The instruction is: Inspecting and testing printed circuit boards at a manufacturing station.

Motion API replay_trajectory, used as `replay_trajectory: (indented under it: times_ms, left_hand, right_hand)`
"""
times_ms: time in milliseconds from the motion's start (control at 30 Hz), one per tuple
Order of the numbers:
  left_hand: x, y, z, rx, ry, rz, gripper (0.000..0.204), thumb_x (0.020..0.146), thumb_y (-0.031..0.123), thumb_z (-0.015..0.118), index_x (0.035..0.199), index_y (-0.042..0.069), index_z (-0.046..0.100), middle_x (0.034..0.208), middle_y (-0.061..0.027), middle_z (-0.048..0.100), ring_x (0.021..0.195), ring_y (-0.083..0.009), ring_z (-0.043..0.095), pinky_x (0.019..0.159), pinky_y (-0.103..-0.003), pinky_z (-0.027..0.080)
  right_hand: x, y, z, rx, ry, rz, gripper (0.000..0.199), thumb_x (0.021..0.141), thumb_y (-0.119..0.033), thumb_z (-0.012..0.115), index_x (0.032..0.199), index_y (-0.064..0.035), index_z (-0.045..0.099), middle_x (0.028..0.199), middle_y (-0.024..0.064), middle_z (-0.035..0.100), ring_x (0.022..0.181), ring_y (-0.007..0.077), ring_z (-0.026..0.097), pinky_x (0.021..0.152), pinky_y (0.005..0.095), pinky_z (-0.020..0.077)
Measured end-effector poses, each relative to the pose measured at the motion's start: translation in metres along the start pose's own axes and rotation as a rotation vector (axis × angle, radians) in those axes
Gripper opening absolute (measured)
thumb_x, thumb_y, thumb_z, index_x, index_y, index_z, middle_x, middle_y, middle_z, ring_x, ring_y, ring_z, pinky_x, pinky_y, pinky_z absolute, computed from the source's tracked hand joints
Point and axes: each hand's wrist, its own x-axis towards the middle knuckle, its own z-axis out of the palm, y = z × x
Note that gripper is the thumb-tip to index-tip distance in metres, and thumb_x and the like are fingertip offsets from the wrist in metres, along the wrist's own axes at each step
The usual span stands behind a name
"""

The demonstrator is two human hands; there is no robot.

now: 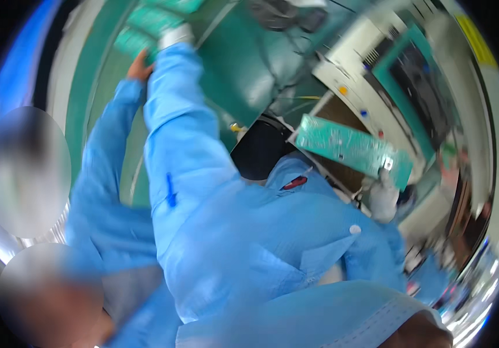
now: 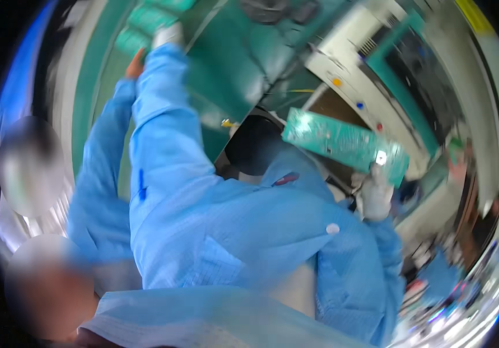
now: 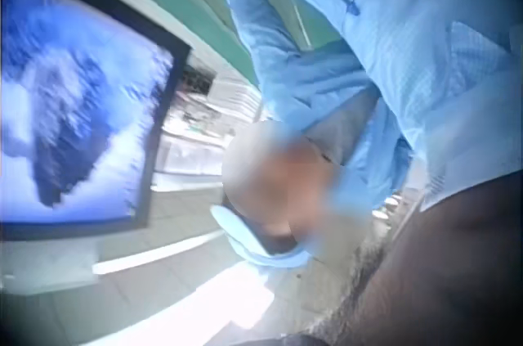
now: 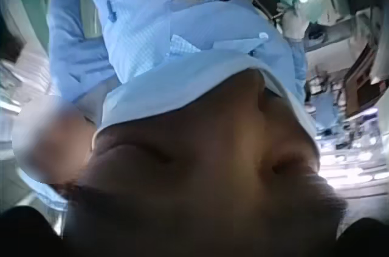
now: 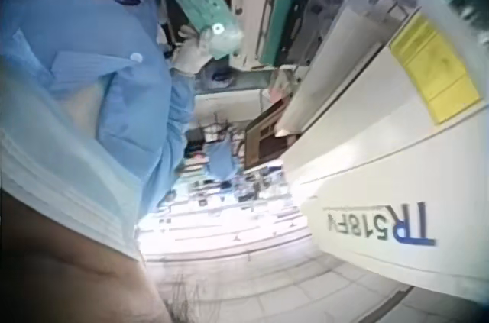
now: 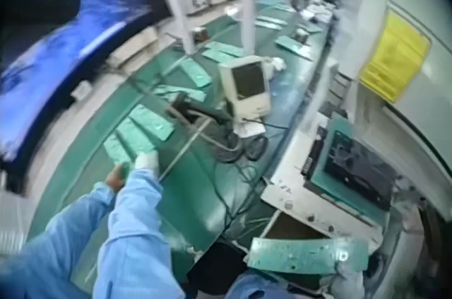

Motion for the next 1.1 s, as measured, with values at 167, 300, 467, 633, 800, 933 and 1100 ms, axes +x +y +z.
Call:
replay_trajectory:
  times_ms: [167,300,467,633,800,933,1100]
  left_hand:
    - [0.066,-0.010,0.068,0.299,-0.430,-0.006,0.041,0.102,0.021,0.044,0.142,0.020,0.047,0.141,-0.0030,0.043,0.129,-0.0273,0.043,0.105,-0.044,0.039]
    - [0.079,-0.031,0.098,-0.011,-0.276,-0.153,0.029,0.100,0.021,0.052,0.129,0.016,0.053,0.116,-0.0012,0.041,0.108,-0.0216,0.043,0.091,-0.040,0.038]
    - [0.064,-0.091,0.103,-1.189,-0.112,-0.565,0.018,0.097,0.021,0.061,0.112,0.011,0.061,0.084,0.0010,0.038,0.081,-0.0145,0.043,0.073,-0.035,0.038]
    - [0.001,-0.090,0.064,-2.179,-0.296,-1.099,0.023,0.090,0.023,0.073,0.085,0.013,0.052,0.070,0.0008,0.041,0.069,-0.0167,0.045,0.070,-0.037,0.038]
    - [-0.145,-0.001,-0.018,-2.411,-0.302,-0.999,0.022,0.090,0.028,0.072,0.090,0.010,0.058,0.075,-0.0010,0.050,0.070,-0.0208,0.050,0.075,-0.039,0.043]
    - [-0.267,0.088,-0.104,-2.663,-0.388,-0.808,0.013,0.095,0.022,0.067,0.096,0.009,0.063,0.088,-0.0055,0.063,0.080,-0.0220,0.060,0.079,-0.040,0.050]
    - [-0.352,0.184,-0.195,-2.744,-0.307,-0.658,0.020,0.093,0.005,0.065,0.112,0.010,0.062,0.103,-0.0050,0.066,0.093,-0.0234,0.064,0.084,-0.043,0.055]
  right_hand:
    - [-0.001,-0.020,-0.009,-1.022,0.195,-0.505,0.026,0.084,-0.006,0.067,0.109,0.0043,0.065,0.098,0.0177,0.071,0.083,0.0237,0.069,0.072,0.0306,0.0555]
    - [0.009,-0.033,-0.025,-1.282,0.268,-0.729,0.027,0.086,-0.015,0.072,0.111,-0.0047,0.068,0.096,0.0076,0.072,0.088,0.0183,0.069,0.080,0.0255,0.0564]
    - [0.015,-0.036,-0.026,-1.879,0.321,-0.838,0.026,0.083,-0.029,0.075,0.101,-0.0106,0.071,0.097,-0.0009,0.071,0.094,0.0139,0.066,0.089,0.0244,0.0543]
    - [0.008,-0.030,-0.034,-2.000,0.453,-0.945,0.024,0.088,-0.035,0.071,0.093,-0.0110,0.072,0.104,-0.0007,0.070,0.096,0.0117,0.066,0.090,0.0219,0.0527]
    - [0.001,-0.031,-0.047,-1.777,0.475,-1.225,0.022,0.096,-0.017,0.062,0.110,-0.0010,0.065,0.104,0.0104,0.071,0.094,0.0158,0.068,0.082,0.0254,0.0546]
    - [-0.009,-0.032,-0.061,-0.741,0.116,-1.081,0.026,0.102,-0.015,0.056,0.118,0.0042,0.061,0.102,0.0145,0.071,0.088,0.0172,0.066,0.077,0.0281,0.0553]
    - [-0.026,-0.033,-0.089,0.259,-0.340,-0.615,0.031,0.105,-0.023,0.054,0.117,0.0044,0.062,0.102,0.0139,0.070,0.084,0.0159,0.064,0.076,0.0286,0.0541]
